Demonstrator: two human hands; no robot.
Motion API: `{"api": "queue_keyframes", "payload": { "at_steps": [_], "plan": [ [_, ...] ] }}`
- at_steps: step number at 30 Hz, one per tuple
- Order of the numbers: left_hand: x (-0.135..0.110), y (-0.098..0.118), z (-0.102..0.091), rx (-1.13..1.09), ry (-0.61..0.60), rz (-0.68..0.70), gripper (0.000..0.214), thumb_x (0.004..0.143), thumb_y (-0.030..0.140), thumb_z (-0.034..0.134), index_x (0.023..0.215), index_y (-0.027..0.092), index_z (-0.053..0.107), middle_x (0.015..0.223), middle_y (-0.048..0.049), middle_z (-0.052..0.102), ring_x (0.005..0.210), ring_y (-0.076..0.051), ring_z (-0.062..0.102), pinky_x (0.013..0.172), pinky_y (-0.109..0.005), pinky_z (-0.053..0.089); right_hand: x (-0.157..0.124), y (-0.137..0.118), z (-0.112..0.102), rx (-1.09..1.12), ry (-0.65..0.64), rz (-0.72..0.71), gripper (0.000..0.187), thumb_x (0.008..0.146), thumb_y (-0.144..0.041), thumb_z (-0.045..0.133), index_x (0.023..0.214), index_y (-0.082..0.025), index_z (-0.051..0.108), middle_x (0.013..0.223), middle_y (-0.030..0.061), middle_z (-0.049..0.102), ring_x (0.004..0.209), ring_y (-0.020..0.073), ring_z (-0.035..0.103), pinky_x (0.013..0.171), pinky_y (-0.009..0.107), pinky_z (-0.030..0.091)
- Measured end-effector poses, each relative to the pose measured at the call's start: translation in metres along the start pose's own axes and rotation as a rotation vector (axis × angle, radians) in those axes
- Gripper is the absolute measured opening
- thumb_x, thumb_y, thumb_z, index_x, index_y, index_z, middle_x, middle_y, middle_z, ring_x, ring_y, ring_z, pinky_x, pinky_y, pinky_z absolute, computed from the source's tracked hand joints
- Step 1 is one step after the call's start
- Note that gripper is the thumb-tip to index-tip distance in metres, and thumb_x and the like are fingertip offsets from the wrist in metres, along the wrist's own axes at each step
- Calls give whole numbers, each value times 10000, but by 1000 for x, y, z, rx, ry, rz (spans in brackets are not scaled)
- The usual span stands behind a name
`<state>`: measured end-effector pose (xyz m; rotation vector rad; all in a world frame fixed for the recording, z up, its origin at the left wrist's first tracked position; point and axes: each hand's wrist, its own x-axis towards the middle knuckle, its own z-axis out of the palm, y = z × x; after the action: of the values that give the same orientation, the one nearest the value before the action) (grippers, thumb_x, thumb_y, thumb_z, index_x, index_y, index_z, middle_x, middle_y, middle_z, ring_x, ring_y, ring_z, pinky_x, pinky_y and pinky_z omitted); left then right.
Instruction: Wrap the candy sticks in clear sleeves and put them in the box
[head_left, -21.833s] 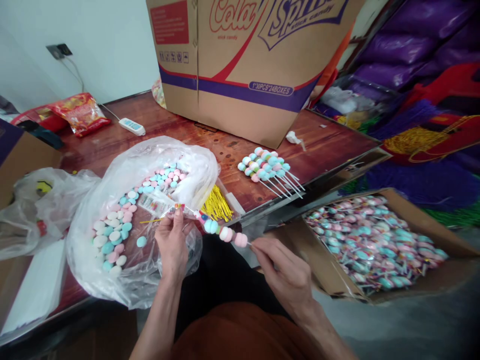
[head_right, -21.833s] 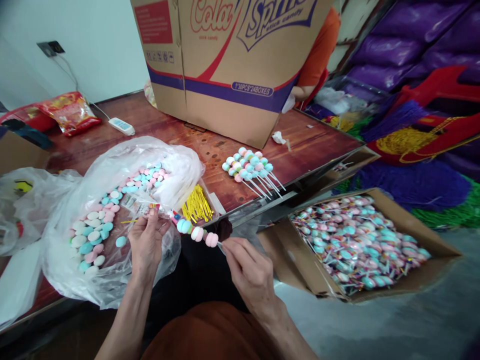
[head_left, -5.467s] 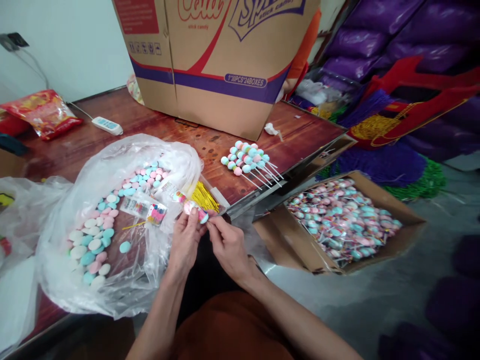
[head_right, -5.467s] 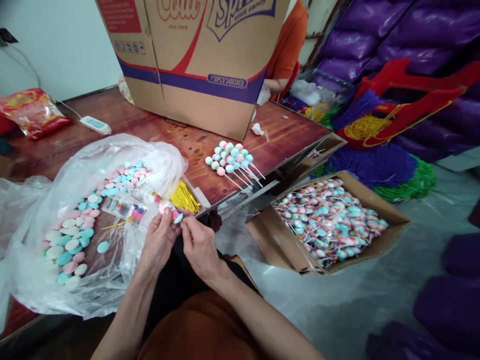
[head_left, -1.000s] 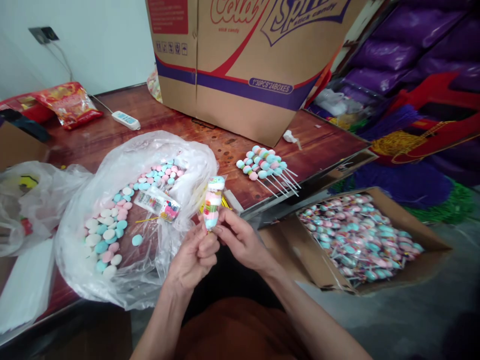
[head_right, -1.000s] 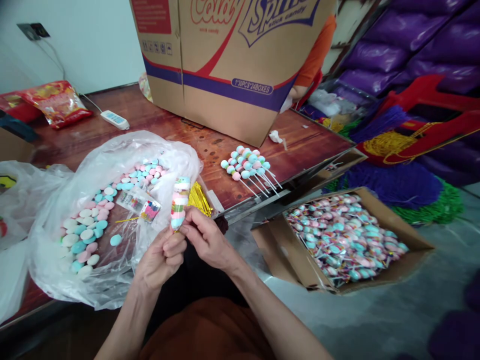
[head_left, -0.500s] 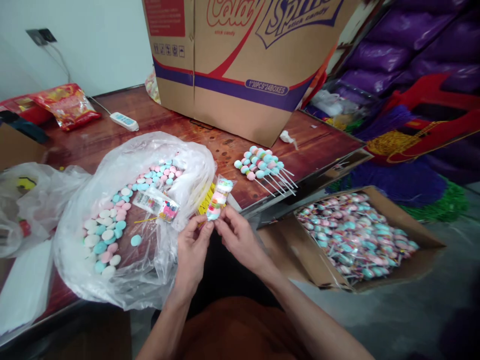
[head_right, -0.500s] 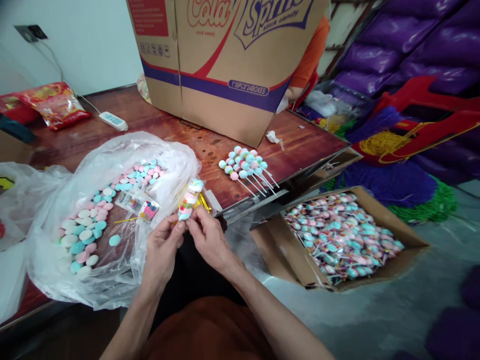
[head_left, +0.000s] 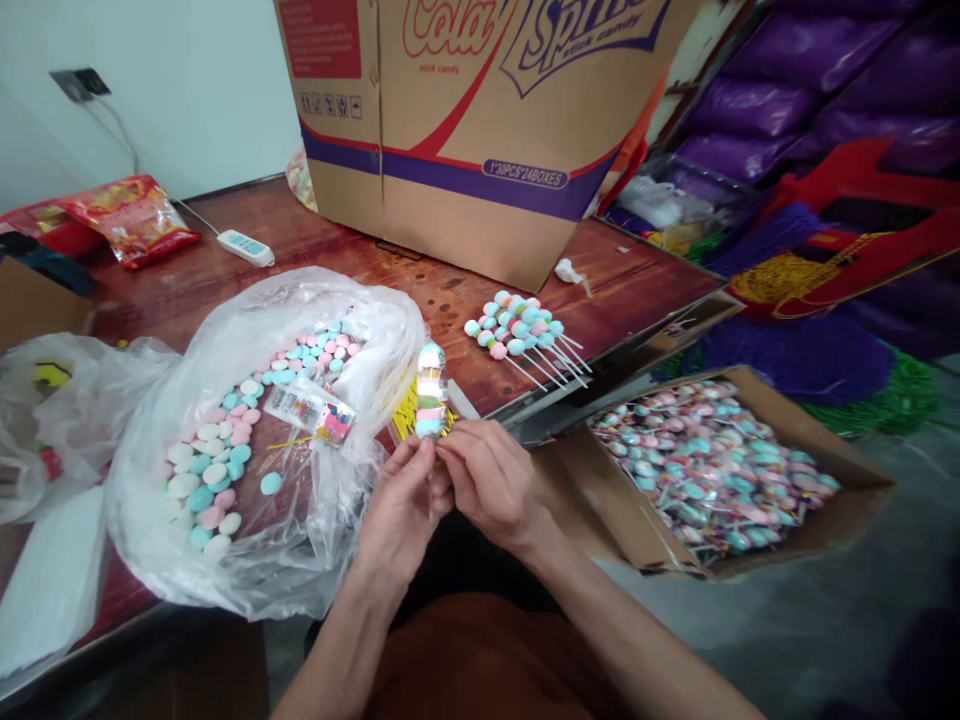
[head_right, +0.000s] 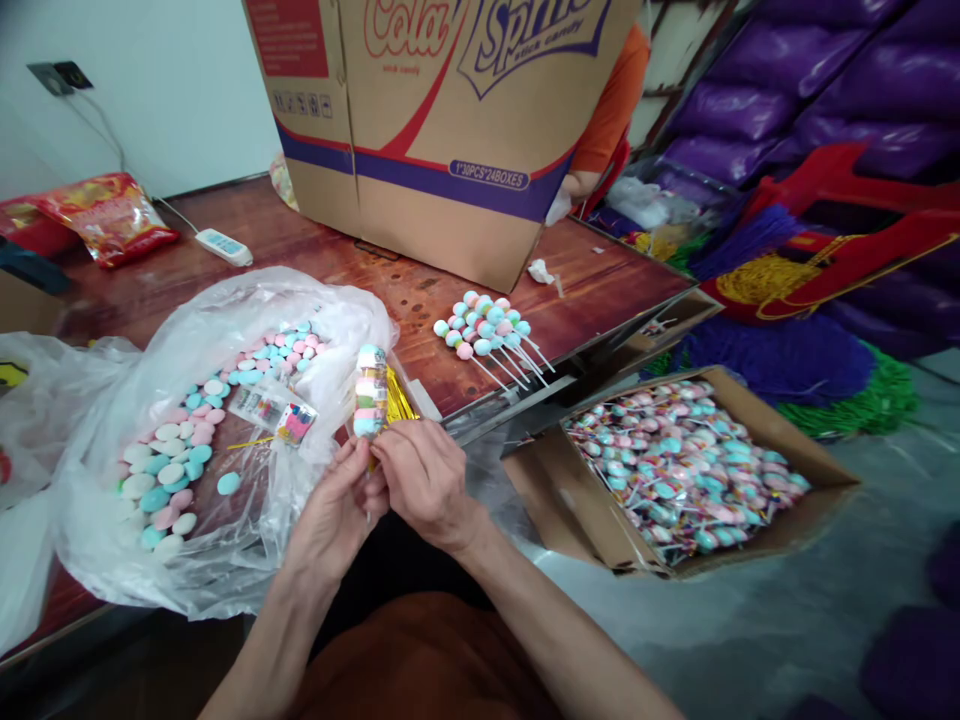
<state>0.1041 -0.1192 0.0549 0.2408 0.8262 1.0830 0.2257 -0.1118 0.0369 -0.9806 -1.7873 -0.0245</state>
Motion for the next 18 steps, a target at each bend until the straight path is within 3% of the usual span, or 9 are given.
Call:
{"api": "queue_keyframes", "payload": {
  "at_steps": [3,7,11,15,18],
  "plan": [
    [1,-1,5,90,-90,69,379,699,474,858,906,196,704,775,-1,641,717,-129,612,605,-227,482,5,-10,-5,130,-24,198,174,961,-118,478,912,-208,619,854,73,670,809,192,635,741,336,518],
    [-3,9,8,182,-192,191,538,758,706,680,876,185,735,945,-90,692,916,-236,635,725,-327,525,11,-21,-20,350,-28,469,152,975,-149,502,859,-215,576,798,15,593,739,150,579,680,275,480],
    [-12,9,6,417,-88,382,439,850,620,634,851,193,730,923,-80,689,940,-221,626,847,-319,504,13,-26,-31,358,-5,472,143,968,-154,523,860,-214,597,803,14,588,752,153,576,703,282,483],
    [-13,-2,2,574,-119,345,304,878,481,681,856,191,770,983,-81,709,1034,-224,613,981,-329,456,5,-27,-36,378,54,444,138,948,-133,561,901,-210,666,861,37,655,806,166,619,738,296,508],
    [-9,-13,1,640,-162,316,206,805,379,782,898,196,803,1020,-86,735,1099,-254,611,1030,-371,444,-7,-26,-43,495,62,587,159,960,-165,566,900,-209,707,891,34,691,824,160,641,740,280,509]
  ]
}}
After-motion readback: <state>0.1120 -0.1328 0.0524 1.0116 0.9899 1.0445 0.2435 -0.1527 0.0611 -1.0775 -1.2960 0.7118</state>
